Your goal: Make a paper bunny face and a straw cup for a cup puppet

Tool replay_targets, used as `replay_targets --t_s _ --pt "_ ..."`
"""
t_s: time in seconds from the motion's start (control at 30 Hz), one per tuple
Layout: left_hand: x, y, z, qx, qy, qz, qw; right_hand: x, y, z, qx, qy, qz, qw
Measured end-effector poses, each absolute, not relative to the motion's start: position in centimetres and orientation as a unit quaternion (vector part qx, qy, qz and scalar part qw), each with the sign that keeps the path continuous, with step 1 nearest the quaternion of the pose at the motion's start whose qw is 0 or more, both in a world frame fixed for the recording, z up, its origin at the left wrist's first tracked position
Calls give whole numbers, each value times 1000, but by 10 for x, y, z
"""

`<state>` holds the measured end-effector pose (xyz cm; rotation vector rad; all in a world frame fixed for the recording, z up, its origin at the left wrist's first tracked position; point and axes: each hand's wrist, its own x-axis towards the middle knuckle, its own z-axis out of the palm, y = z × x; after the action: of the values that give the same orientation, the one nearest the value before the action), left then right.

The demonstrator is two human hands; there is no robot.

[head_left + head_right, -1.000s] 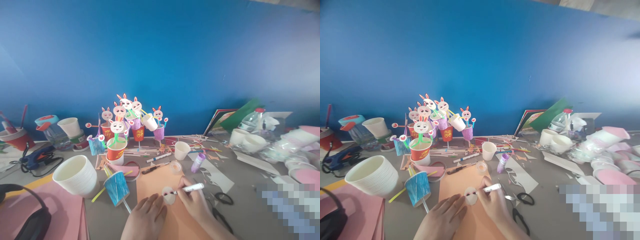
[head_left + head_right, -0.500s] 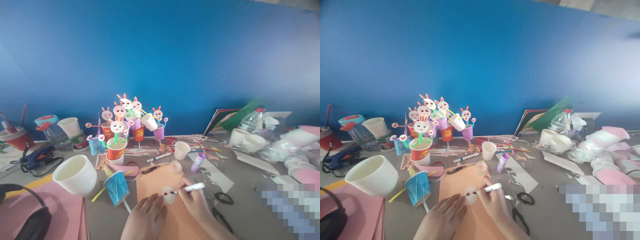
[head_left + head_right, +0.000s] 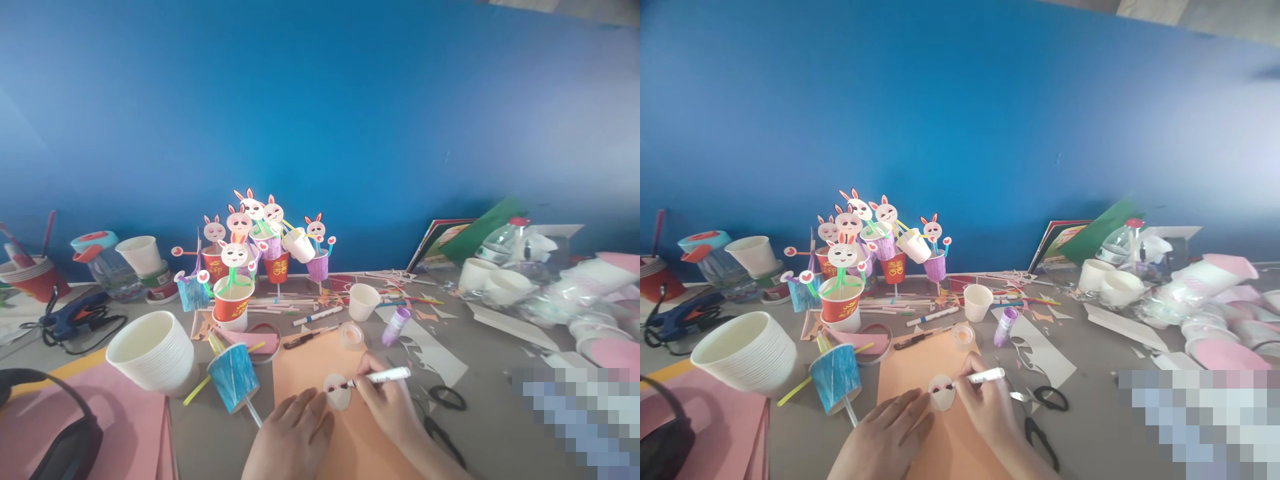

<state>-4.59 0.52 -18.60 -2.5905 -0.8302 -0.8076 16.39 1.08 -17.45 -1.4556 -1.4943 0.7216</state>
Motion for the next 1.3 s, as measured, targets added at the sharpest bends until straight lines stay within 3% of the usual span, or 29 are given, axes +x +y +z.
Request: replay_targets --t_s 0.8,1.3 --pt "-49 5 -201 -911 -292 -251 146 162 9 -172 -593 -614 288 434" --pt "-43 11 -195 -874 -285 -351 178 164 12 -175 -579 -551 295 523"
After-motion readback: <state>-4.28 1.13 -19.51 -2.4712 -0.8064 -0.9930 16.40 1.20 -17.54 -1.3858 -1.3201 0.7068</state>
